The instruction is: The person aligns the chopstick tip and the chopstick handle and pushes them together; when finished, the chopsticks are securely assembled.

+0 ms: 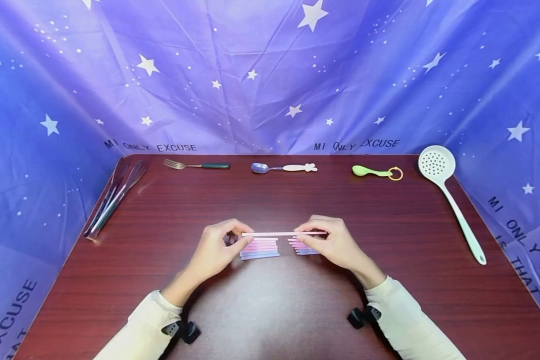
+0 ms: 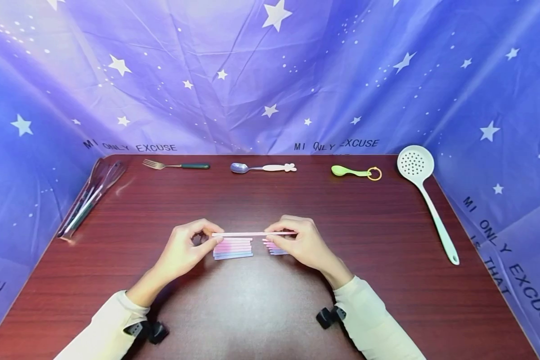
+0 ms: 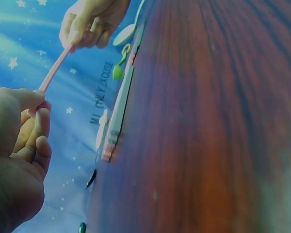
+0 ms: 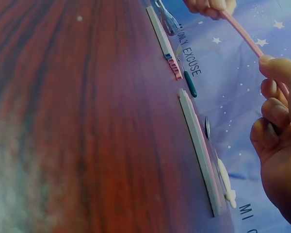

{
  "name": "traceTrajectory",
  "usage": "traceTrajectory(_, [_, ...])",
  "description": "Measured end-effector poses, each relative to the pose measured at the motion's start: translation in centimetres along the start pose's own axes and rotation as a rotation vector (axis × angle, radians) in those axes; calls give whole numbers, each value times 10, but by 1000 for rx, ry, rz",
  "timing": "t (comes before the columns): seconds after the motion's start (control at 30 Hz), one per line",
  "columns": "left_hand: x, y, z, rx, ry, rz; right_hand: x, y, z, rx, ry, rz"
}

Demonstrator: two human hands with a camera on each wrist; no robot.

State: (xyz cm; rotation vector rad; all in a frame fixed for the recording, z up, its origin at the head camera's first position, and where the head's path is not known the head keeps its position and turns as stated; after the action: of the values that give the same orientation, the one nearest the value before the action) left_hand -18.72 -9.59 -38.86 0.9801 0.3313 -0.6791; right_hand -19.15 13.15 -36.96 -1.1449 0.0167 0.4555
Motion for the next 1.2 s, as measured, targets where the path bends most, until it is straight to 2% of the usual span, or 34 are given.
traceTrajectory(0.13, [5, -13, 9, 30, 43, 53, -2, 22, 2, 2, 16, -29])
traceTrajectory(0.3, [11, -31, 21, 97, 75, 121, -2, 33, 8, -7, 28, -44])
traceTrajectory(0.47, [15, -42, 36, 133, 108, 116, -3, 42, 12, -18, 27, -81])
traceTrajectory(0.6, [15, -53, 54, 119, 190, 111, -3, 48, 13, 16, 27, -111])
traceTrajectory(0.77, [13, -70, 76, 90, 314, 166, -4, 55, 14, 84, 19, -126])
traceTrajectory(0.87, [8, -67, 87, 75, 369, 198, -4, 59, 14, 119, 2, -134])
traceTrajectory(1.0, [8, -80, 95, 53, 420, 222, -3, 66, 11, 169, -29, -133])
traceTrajectory(1.1, [12, -101, 100, 34, 450, 239, -1, 71, 7, 206, -52, -132])
traceTrajectory(1.2, [13, -110, 106, 2, 464, 247, 1, 74, 4, 235, -72, -136])
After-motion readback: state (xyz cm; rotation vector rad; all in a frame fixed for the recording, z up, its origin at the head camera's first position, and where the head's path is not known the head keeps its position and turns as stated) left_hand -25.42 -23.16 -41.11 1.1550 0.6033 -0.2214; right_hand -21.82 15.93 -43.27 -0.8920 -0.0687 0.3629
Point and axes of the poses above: each hand's wrist, its own x-axis away from the middle knuckle, its own z-axis out of the back of the hand, y = z × x, the point moved 10 cm from there along -x, towards the middle knuckle, and after that the axes turned 14 degrees about -z, right-handed, at the moved point
